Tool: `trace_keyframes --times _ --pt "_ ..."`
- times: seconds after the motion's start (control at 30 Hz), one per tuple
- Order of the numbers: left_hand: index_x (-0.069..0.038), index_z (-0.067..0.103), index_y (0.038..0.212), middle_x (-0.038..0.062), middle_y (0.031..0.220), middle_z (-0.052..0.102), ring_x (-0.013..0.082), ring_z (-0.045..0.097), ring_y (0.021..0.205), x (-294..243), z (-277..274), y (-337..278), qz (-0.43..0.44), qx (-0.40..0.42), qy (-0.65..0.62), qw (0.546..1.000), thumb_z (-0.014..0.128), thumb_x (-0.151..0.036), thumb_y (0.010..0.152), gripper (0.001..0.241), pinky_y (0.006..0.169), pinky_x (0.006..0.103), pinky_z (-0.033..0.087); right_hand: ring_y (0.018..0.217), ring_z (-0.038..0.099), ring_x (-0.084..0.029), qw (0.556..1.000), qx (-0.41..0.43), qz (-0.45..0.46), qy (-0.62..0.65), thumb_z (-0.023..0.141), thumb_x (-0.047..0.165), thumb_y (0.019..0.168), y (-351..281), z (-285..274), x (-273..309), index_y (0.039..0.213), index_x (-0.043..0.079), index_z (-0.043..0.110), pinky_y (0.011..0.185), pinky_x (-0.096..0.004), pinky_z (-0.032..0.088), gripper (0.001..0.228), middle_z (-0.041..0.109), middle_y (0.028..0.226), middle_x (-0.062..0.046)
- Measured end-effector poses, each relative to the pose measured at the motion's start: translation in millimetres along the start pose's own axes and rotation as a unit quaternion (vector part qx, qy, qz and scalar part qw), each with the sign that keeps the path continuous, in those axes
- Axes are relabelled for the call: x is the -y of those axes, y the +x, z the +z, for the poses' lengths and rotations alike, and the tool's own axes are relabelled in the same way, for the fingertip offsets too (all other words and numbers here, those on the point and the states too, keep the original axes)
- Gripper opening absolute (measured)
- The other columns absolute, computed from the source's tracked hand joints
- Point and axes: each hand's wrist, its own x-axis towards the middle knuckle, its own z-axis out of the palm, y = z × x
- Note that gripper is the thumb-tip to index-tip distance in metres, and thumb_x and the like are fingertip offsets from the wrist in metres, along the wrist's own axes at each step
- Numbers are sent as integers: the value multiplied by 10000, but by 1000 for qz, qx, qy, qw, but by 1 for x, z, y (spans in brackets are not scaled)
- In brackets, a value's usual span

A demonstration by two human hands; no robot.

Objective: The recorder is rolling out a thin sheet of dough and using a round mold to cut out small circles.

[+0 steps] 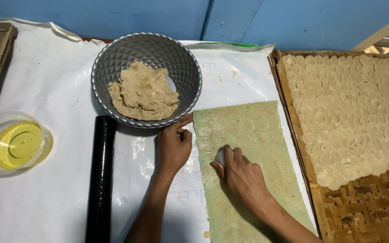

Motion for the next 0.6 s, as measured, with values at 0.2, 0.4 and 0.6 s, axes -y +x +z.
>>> trace_keyframes --times 0.2,0.4,0.6 --pt "9 715 1138 24 1129 803 139 717 706 0 0 0 5 -5 -16 1000 519 25 817 376 618 268 565 475 678 -269 994 -77 -22 79 483 292 1034 -1 14 -63 1244 -88 428 317 -314 615 437 663 942 -285" --pt "5 708 1138 26 1126 803 128 655 632 -3 0 0 -8 -3 -13 1000 518 24 805 384 585 275 549 611 706 -264 997 28 61 41 465 446 1007 -12 10 -66 1363 13 394 435 -318 684 565 619 1067 -211" --pt "-2 706 1160 18 1151 798 123 640 602 -3 0 0 -17 11 -6 1000 519 20 811 397 578 273 537 631 692 -276 998 24 57 23 427 504 998 -6 6 -57 1394 29 404 467 -347 672 619 601 1048 -175"
